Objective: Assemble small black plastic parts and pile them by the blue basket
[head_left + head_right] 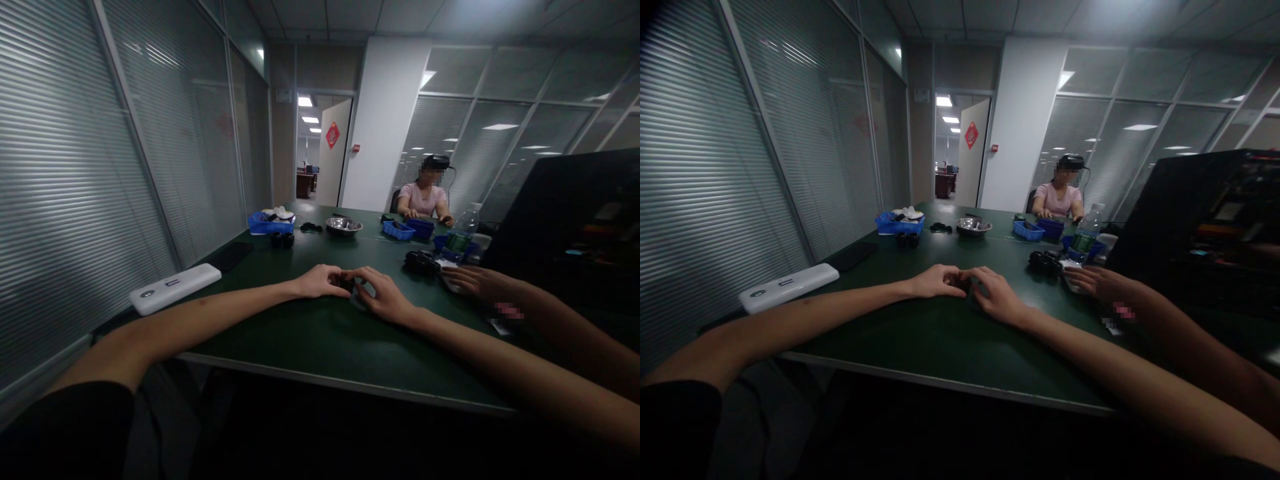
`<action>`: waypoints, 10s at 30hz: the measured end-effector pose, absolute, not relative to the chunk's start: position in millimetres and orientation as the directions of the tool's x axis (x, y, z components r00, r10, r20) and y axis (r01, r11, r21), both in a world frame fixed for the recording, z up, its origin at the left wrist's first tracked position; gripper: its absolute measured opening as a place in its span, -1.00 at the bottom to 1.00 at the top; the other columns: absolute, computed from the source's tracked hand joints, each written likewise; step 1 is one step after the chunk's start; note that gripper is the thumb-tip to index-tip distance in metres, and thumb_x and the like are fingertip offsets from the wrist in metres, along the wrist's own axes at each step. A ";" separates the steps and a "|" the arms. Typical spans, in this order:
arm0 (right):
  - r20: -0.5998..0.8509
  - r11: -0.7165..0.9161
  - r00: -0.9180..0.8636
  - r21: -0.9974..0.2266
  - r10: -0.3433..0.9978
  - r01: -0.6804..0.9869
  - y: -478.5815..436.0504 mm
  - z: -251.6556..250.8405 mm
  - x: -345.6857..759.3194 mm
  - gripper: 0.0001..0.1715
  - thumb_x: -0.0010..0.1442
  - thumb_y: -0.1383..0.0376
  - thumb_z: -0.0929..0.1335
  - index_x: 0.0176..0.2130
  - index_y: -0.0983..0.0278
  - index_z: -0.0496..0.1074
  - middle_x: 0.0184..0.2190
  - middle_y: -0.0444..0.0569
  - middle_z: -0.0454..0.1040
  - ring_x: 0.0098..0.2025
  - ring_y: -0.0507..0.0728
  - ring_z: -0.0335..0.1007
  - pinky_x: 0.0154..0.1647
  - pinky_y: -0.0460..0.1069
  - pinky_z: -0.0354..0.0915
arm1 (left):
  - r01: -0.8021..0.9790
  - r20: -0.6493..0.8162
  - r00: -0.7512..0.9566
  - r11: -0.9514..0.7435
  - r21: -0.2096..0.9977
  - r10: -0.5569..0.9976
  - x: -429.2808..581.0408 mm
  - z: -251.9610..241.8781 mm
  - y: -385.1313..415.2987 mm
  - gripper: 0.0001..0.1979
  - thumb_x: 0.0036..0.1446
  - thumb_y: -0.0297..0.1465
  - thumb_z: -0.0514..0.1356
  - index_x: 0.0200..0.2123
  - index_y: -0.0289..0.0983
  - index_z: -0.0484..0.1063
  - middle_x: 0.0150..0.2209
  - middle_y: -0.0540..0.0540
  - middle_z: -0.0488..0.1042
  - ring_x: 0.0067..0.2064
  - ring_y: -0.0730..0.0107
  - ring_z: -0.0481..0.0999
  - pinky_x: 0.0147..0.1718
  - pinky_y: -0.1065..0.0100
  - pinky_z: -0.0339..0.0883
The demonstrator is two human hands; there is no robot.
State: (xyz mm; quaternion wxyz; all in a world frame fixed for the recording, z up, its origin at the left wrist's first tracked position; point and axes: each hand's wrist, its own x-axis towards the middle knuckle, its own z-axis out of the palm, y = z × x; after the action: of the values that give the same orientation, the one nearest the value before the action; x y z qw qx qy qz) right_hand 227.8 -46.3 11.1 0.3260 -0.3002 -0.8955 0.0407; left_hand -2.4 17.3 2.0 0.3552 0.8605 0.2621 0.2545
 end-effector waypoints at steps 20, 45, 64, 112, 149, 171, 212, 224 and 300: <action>0.586 0.796 -0.583 -0.194 0.563 0.573 -45.8 12.7 223.8 -0.71 0.33 0.30 0.36 0.05 0.15 0.44 -0.08 0.04 0.47 -0.04 0.25 0.40 0.00 0.17 0.37 | 0.254 0.269 0.732 -0.616 0.745 0.627 -0.7 1.9 16.1 -0.50 0.02 -0.19 0.40 -0.05 -0.37 0.49 -0.25 -0.08 0.51 -0.28 0.39 0.44 -0.28 0.37 0.26; 0.608 0.809 -0.574 -0.213 0.548 0.548 -49.4 13.7 222.1 -0.72 0.34 0.30 0.33 0.06 0.16 0.41 -0.04 0.07 0.42 -0.02 0.24 0.39 0.02 0.18 0.38 | 0.264 0.259 0.731 -0.612 0.745 0.631 -1.6 2.5 16.0 -0.52 0.03 -0.17 0.40 -0.07 -0.36 0.50 -0.29 -0.07 0.50 -0.29 0.39 0.44 -0.30 0.37 0.26; 0.582 0.836 -0.618 -0.230 0.528 0.498 -46.2 16.5 225.2 -0.75 0.26 0.48 0.28 -0.13 0.19 0.41 -0.06 0.04 0.51 -0.01 0.24 0.38 -0.01 0.16 0.36 | 0.271 0.272 0.739 -0.642 0.717 0.616 -1.9 1.9 16.7 -0.47 0.02 -0.07 0.40 -0.08 -0.35 0.51 -0.27 -0.07 0.49 -0.28 0.38 0.43 -0.32 0.37 0.23; 0.587 0.755 -0.527 -0.244 0.614 0.609 -45.3 11.1 223.6 -0.72 0.32 0.21 0.38 0.02 0.18 0.40 -0.07 0.04 0.40 -0.04 0.24 0.36 0.00 0.15 0.35 | 0.246 0.269 0.743 -0.624 0.742 0.612 -1.6 1.8 16.3 -0.45 0.04 -0.12 0.39 0.00 -0.37 0.49 -0.31 -0.05 0.47 -0.32 0.39 0.40 -0.34 0.38 0.21; 0.541 0.746 -0.568 -0.183 0.620 0.641 -47.0 12.7 222.2 -0.69 0.36 0.19 0.36 0.08 0.16 0.41 -0.10 0.04 0.44 -0.10 0.23 0.41 -0.09 0.11 0.39 | 0.230 0.278 0.749 -0.630 0.742 0.601 -1.9 1.3 17.5 -0.51 0.05 -0.21 0.39 -0.01 -0.36 0.49 -0.19 -0.11 0.52 -0.23 0.35 0.47 -0.26 0.37 0.28; 0.596 0.826 -0.607 -0.184 0.525 0.533 -45.4 8.2 223.1 -0.60 0.24 0.45 0.30 0.05 0.16 0.36 0.09 0.08 0.42 0.13 0.29 0.34 0.17 0.26 0.33 | 0.231 0.284 0.736 -0.623 0.747 0.614 -0.6 -3.2 20.7 -0.50 0.04 -0.15 0.39 -0.04 -0.35 0.47 -0.25 -0.06 0.49 -0.26 0.39 0.45 -0.28 0.38 0.25; 0.582 0.810 -0.607 -0.165 0.541 0.563 -48.3 11.9 223.6 -0.60 0.36 0.27 0.33 0.17 0.09 0.39 -0.04 0.07 0.39 -0.02 0.26 0.39 0.01 0.18 0.40 | 0.210 0.276 0.765 -0.631 0.747 0.581 -1.6 8.7 10.5 -0.55 0.06 -0.18 0.38 -0.09 -0.36 0.47 -0.29 -0.04 0.44 -0.30 0.41 0.37 -0.32 0.37 0.19; 0.589 0.845 -0.627 -0.207 0.510 0.493 -50.7 14.2 224.4 -0.61 0.25 0.47 0.28 0.03 0.16 0.38 -0.03 0.05 0.48 0.03 0.27 0.36 0.05 0.21 0.37 | 0.215 0.267 0.773 -0.634 0.743 0.575 -2.2 7.9 13.0 -0.52 0.05 -0.15 0.39 -0.06 -0.34 0.48 -0.20 -0.09 0.51 -0.24 0.36 0.43 -0.26 0.35 0.24; 0.573 0.818 -0.617 -0.182 0.539 0.546 -48.8 11.0 226.1 -0.71 0.29 0.42 0.29 0.00 0.18 0.37 -0.09 0.05 0.49 -0.06 0.24 0.42 -0.03 0.15 0.39 | 0.244 0.260 0.768 -0.642 0.727 0.585 -2.6 8.7 10.5 -0.51 0.06 -0.14 0.37 -0.05 -0.35 0.49 -0.19 -0.11 0.50 -0.23 0.35 0.44 -0.25 0.35 0.25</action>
State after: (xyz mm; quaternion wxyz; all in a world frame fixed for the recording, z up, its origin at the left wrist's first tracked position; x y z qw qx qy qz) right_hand 226.1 -48.8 11.0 0.3168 -0.3018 -0.8992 -0.0053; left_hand -2.6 10.5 8.7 0.3500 0.8727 0.2375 0.2440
